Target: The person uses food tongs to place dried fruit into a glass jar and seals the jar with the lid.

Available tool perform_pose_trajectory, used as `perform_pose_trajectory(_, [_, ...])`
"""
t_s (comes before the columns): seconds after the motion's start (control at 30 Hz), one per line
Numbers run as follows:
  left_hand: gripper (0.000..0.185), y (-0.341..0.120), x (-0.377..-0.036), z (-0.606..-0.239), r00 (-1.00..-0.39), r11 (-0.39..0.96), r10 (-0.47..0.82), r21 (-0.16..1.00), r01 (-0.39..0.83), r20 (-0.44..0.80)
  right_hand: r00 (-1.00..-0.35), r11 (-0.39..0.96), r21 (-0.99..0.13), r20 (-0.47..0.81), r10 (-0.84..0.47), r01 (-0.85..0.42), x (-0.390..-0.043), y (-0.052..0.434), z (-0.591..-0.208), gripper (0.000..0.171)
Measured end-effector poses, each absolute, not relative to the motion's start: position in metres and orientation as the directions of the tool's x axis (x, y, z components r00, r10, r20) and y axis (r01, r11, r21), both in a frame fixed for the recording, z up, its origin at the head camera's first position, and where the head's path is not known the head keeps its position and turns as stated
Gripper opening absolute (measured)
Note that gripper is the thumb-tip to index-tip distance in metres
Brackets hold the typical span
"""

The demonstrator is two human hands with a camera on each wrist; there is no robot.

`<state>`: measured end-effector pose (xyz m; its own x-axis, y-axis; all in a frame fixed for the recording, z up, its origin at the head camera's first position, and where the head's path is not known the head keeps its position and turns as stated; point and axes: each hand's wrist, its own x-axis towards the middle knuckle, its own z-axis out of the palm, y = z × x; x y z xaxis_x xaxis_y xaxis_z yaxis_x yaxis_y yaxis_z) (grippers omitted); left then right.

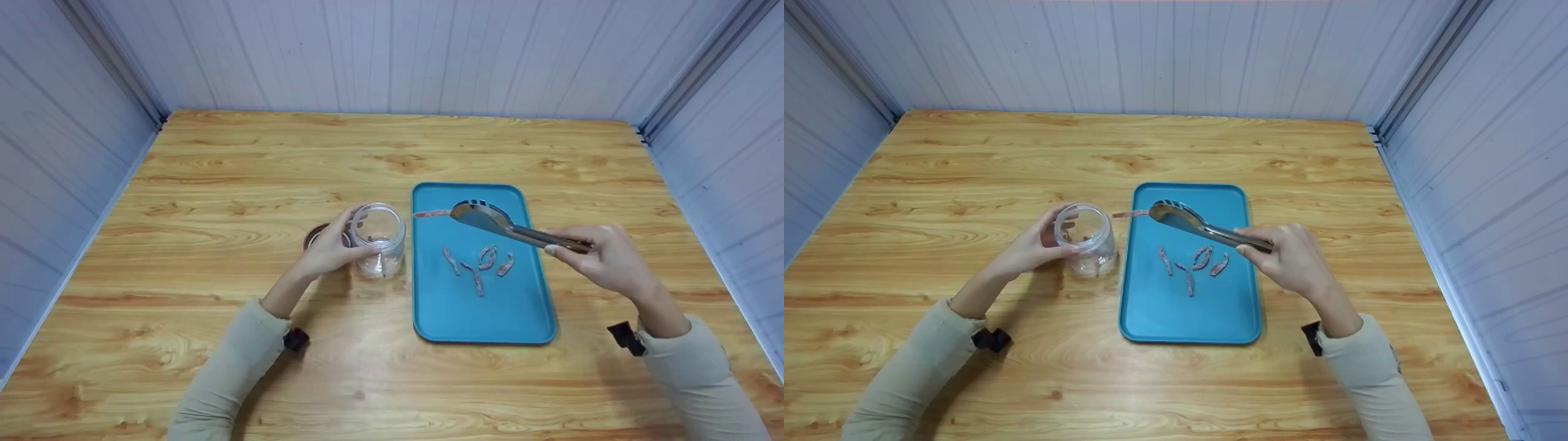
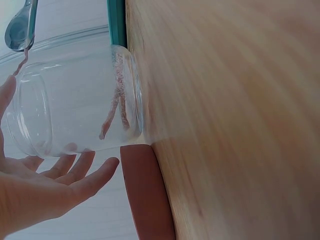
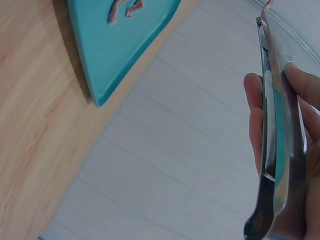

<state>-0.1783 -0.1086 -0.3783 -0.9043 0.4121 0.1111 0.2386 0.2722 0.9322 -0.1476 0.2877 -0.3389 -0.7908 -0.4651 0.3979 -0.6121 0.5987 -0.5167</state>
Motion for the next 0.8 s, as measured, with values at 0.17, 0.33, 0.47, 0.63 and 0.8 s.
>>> perform_pose_trajectory(0.17, [0.072,-0.109,-0.178,-0.378,-0.906,0.276,0.409,0.933,0.232,0.105,-0.788,0.605,-0.505,0.381,-0.484,-0.616,-0.153,0.280,-0.335,0.020])
perform_pose_trajectory(0.33, [0.072,-0.108,-0.178,-0.376,-0.907,0.279,0.410,0.933,0.227,0.098,-0.790,0.599,-0.516,0.363,-0.494,-0.612,-0.157,0.269,-0.331,0.022])
perform_pose_trajectory(0.47, [0.072,-0.108,-0.177,-0.375,-0.908,0.289,0.413,0.933,0.212,0.078,-0.785,0.594,-0.514,0.372,-0.495,-0.619,-0.161,0.260,-0.330,0.022])
perform_pose_trajectory(0.63, [0.072,-0.109,-0.180,-0.381,-0.909,0.286,0.411,0.936,0.203,0.072,-0.774,0.583,-0.511,0.376,-0.509,-0.632,-0.167,0.249,-0.333,0.022])
perform_pose_trajectory(0.8, [0.075,-0.113,-0.190,-0.400,-0.914,0.298,0.397,0.931,0.213,0.082,-0.766,0.568,-0.519,0.361,-0.532,-0.639,-0.172,0.241,-0.338,0.023])
